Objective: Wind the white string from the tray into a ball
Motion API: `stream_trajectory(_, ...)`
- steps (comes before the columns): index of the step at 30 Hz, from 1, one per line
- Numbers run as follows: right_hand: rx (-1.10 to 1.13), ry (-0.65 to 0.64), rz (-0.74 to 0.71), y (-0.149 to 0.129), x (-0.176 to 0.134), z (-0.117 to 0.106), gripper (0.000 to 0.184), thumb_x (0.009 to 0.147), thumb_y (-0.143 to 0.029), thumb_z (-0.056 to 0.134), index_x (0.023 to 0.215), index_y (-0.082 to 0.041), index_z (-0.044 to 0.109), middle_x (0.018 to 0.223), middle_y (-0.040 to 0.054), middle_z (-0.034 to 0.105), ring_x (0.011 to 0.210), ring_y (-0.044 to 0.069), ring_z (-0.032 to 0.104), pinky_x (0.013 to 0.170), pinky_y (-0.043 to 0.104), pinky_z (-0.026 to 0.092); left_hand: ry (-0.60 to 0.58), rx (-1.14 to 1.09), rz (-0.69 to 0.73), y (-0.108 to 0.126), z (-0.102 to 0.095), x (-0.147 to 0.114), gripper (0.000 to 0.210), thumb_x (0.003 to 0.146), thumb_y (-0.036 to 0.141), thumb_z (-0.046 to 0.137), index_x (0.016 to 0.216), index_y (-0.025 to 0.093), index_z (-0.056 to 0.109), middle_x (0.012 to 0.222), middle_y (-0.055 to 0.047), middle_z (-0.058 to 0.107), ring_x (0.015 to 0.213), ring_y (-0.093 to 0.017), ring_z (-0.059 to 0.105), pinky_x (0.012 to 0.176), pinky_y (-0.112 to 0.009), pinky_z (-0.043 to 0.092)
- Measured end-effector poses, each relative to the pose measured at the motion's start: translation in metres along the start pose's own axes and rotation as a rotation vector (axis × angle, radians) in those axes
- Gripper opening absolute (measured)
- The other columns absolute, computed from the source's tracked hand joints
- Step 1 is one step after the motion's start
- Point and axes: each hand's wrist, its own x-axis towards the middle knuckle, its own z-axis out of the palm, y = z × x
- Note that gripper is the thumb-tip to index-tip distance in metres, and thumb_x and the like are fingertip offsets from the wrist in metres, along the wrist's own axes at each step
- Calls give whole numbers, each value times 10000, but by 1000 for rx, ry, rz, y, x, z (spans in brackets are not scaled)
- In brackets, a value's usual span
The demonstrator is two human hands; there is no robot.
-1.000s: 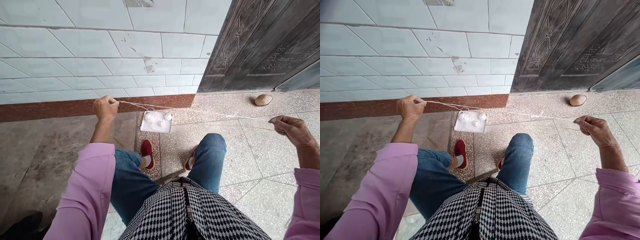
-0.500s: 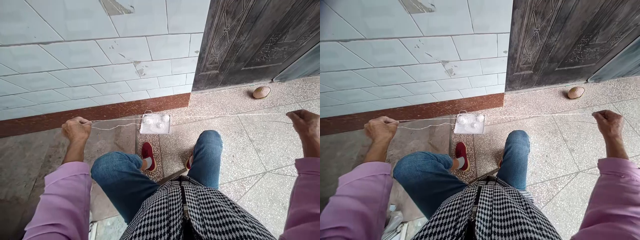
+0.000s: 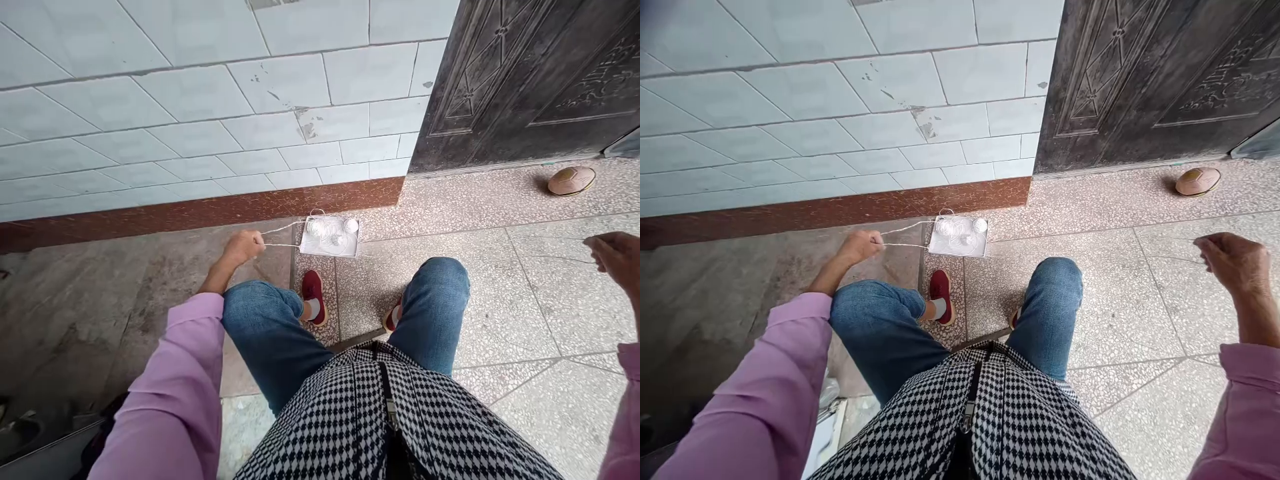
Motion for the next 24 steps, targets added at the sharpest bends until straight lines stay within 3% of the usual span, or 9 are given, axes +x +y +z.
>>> stream_trajectory(3, -180, -228, 45, -27, 11, 14, 233, 827, -71, 825, 683, -226, 727, 706, 76, 723, 546, 206, 599, 658, 404, 475, -142, -106, -107, 19, -3, 5, 181, 829, 315, 745, 754, 177, 654, 535, 69, 640, 536, -115, 606, 606, -229, 412)
stream_trajectory(5, -259, -310, -88, -51, 11, 36, 247, 776, -23, 855, 661, -211, 742, 770, 86, 757, 574, 198, 585, 643, 387, 457, -207, -202, -130, 45, -6, 13, 217, 773, 369, 772, 801, 177, 675, 636, 27, 721, 565, -123, 633, 544, -217, 409)
stream_trajectory(7, -70, -395, -297, -86, -5, 69, 198, 783, -10, 851, 749, -193, 783, 902, 110, 796, 677, 200, 639, 643, 355, 506, -295, -375, -127, 78, -3, 20, 242, 703, 350, 807, 800, 169, 679, 753, -28, 784, 555, -119, 630, 489, -213, 387)
stream_trajectory(9, 266, -538, -422, -130, -38, 109, 101, 832, -96, 855, 885, -171, 812, 1036, 134, 812, 792, 228, 713, 632, 335, 591, -340, -461, -20, 115, 6, 25, 203, 698, 317, 799, 777, 166, 689, 707, -31, 758, 524, -103, 603, 488, -208, 412)
stream_trajectory(12, 613, -834, -567, -207, -107, 169, 332, 856, -388, 909, 1099, -183, 811, 1180, 139, 792, 964, 256, 752, 618, 310, 655, -353, -538, 143, 164, 27, 28, 125, 737, 262, 760, 720, 169, 677, 673, -29, 724, 506, -84, 580, 485, -206, 432)
stream_trajectory(15, 743, -1093, -625, -264, -161, 206, 502, 823, -586, 907, 1129, -208, 782, 1217, 124, 777, 863, 212, 755, 519, 270, 606, -291, -604, 289, 194, 42, 28, 90, 783, 216, 726, 724, 168, 679, 671, -16, 700, 513, -69, 555, 480, -195, 419)
stream_trajectory(17, 757, -1220, -612, -279, -176, 213, 512, 839, -676, 870, 1021, -211, 761, 946, 68, 770, 649, 152, 678, 445, 245, 512, -299, -663, 332, 201, 44, 28, 95, 806, 213, 736, 746, 166, 681, 681, -10, 701, 508, -64, 554, 479, -192, 422)
stream_trajectory(20, 797, -1154, -577, -274, -172, 202, 513, 897, -715, 814, 862, -213, 713, 573, -51, 540, 453, 86, 433, 422, 229, 363, -435, -790, 330, 201, 43, 27, 117, 833, 228, 765, 801, 161, 675, 729, -25, 741, 489, -62, 582, 471, -189, 428)
stream_trajectory(24, 752, -1031, -609, -255, -162, 180, 522, 908, -713, 812, 809, -213, 704, 541, -61, 486, 451, 87, 382, 444, 250, 317, -609, -880, 344, 200, 46, 25, 183, 912, 321, 756, 979, 151, 743, 858, -73, 805, 539, -82, 653, 485, -198, 454)
